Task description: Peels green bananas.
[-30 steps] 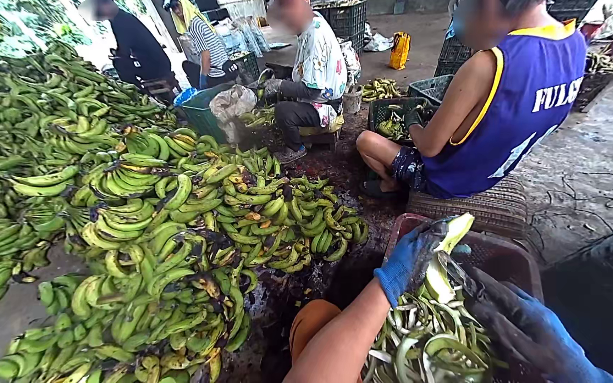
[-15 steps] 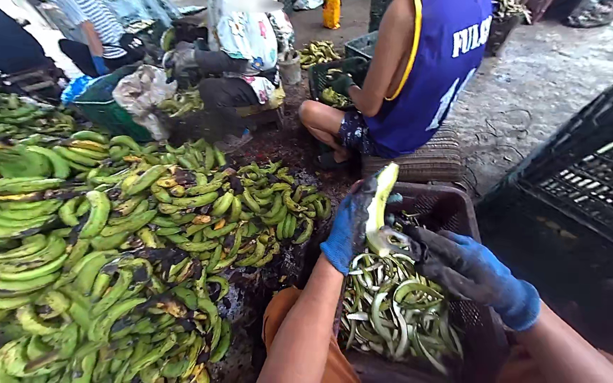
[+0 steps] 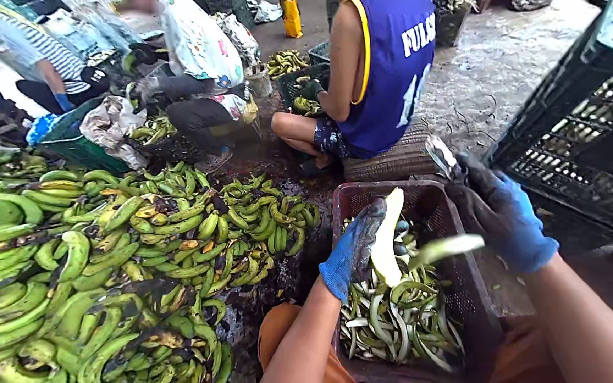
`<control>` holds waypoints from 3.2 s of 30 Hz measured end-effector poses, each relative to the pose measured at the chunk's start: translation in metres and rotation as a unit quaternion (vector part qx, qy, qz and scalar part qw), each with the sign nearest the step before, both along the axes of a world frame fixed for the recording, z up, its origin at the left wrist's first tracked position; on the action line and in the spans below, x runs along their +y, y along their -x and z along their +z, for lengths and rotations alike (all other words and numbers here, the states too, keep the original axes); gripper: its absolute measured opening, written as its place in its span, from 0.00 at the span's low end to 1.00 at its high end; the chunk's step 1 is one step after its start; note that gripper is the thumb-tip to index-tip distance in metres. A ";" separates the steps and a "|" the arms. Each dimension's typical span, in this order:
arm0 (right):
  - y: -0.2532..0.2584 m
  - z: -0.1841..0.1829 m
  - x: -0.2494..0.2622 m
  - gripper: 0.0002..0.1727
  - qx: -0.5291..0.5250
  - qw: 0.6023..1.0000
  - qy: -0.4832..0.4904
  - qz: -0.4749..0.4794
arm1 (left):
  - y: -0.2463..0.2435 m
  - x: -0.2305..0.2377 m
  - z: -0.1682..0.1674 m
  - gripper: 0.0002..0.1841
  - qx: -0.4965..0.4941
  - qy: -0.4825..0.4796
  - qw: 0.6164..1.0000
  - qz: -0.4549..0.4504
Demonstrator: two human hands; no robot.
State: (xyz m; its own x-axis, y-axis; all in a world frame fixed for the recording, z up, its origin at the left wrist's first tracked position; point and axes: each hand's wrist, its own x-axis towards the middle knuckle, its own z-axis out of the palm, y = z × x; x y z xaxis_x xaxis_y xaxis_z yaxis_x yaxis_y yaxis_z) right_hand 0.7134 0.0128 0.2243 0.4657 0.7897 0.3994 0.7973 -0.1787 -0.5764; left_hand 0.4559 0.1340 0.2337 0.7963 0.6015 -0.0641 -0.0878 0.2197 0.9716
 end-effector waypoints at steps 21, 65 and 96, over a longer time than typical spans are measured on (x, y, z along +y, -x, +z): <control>0.073 -0.030 -0.001 0.38 0.076 0.972 0.014 0.222 | -0.011 0.012 -0.002 0.26 0.017 -0.162 0.960 0.226; 0.074 -0.036 0.003 0.40 0.098 0.967 0.029 0.231 | -0.016 0.018 -0.001 0.25 0.040 -0.171 0.959 0.222; 0.076 -0.033 0.000 0.39 0.111 0.959 0.063 0.251 | -0.014 0.014 -0.001 0.27 0.029 -0.138 0.967 0.210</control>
State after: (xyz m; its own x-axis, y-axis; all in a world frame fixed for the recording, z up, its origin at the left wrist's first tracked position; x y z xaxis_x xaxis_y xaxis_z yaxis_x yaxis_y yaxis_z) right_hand 0.6375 0.0124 0.1913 0.0756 0.9725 0.2203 0.6615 0.1164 -0.7408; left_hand 0.4701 0.1485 0.2326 0.4771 0.8722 0.1082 -0.0568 -0.0922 0.9941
